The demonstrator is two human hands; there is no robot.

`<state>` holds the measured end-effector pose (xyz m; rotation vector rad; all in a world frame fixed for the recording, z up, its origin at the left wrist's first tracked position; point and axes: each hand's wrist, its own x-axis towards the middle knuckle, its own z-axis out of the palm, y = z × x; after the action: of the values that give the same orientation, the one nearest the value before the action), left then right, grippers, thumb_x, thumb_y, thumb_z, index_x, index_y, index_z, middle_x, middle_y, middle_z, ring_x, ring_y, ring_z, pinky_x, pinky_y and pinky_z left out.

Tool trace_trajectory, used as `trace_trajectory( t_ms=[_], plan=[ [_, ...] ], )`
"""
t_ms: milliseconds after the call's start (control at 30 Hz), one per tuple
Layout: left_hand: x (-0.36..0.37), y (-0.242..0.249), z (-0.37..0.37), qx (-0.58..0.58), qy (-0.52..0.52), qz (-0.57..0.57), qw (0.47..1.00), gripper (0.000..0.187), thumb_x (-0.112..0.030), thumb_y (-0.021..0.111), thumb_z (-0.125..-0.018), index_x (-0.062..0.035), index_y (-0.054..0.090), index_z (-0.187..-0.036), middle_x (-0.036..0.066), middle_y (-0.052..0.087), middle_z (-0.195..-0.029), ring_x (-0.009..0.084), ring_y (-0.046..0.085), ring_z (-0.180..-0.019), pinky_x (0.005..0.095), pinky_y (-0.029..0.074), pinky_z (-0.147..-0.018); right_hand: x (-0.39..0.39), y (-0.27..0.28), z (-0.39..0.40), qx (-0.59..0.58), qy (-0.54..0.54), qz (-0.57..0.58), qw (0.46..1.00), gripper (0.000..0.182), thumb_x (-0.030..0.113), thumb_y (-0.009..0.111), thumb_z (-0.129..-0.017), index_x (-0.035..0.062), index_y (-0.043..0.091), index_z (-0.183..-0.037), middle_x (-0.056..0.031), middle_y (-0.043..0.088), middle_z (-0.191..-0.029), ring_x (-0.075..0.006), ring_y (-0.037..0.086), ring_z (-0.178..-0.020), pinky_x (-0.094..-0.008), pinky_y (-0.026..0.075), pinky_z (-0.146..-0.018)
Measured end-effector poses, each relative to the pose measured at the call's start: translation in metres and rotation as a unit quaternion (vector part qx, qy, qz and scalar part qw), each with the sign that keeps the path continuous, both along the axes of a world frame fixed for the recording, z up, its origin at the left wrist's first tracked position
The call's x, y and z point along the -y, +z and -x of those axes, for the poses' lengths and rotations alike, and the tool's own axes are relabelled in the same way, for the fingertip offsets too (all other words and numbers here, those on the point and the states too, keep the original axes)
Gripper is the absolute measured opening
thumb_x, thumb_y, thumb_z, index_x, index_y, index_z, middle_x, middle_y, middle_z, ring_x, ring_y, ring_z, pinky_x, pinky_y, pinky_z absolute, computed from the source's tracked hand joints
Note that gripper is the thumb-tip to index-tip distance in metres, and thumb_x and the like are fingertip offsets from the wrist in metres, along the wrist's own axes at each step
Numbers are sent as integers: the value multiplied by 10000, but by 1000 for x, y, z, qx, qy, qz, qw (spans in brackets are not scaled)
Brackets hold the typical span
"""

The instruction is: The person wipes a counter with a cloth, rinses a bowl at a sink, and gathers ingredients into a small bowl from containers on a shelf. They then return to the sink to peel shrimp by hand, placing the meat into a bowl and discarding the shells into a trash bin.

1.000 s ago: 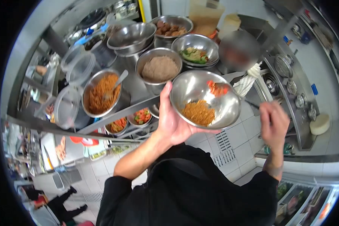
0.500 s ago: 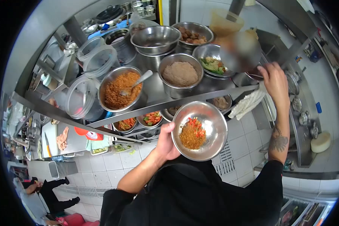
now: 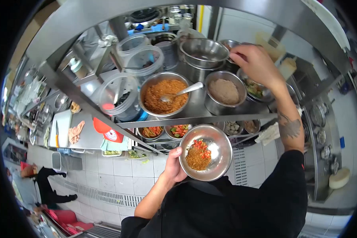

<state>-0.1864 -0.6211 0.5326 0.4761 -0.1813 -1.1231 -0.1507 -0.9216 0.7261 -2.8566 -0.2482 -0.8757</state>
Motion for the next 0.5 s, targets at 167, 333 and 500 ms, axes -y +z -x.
trace_trajectory(
  t_ms=[167,333,500],
  plan=[
    [-9,0,-5,-16,37,-6,999,779,-476,549,-858,-39,307,-1457,191,412,-1441,331,458,-1304,501,377,-1096,-63,-19,-3,-98,92,-8,991,296,294,600,-916,14,589,-819,-167,584,-770,-388,612,-787,-472,488,-677],
    [-15,-5,-10,-43,-37,9,998,774,-463,565,-866,-32,303,-1453,168,417,-1448,305,458,-1308,483,366,-1104,-78,-33,-7,-159,68,13,985,150,146,584,-888,3,612,-925,-174,607,-881,-374,604,-840,-464,491,-722],
    [-26,-14,-23,-11,20,-5,1000,718,-492,526,-902,-151,288,-1488,92,420,-1460,270,465,-1306,491,413,-1046,-83,-19,13,116,101,78,985,117,-34,648,-822,-32,634,-938,-164,630,-813,-323,624,-691,-405,504,-598]
  ],
)
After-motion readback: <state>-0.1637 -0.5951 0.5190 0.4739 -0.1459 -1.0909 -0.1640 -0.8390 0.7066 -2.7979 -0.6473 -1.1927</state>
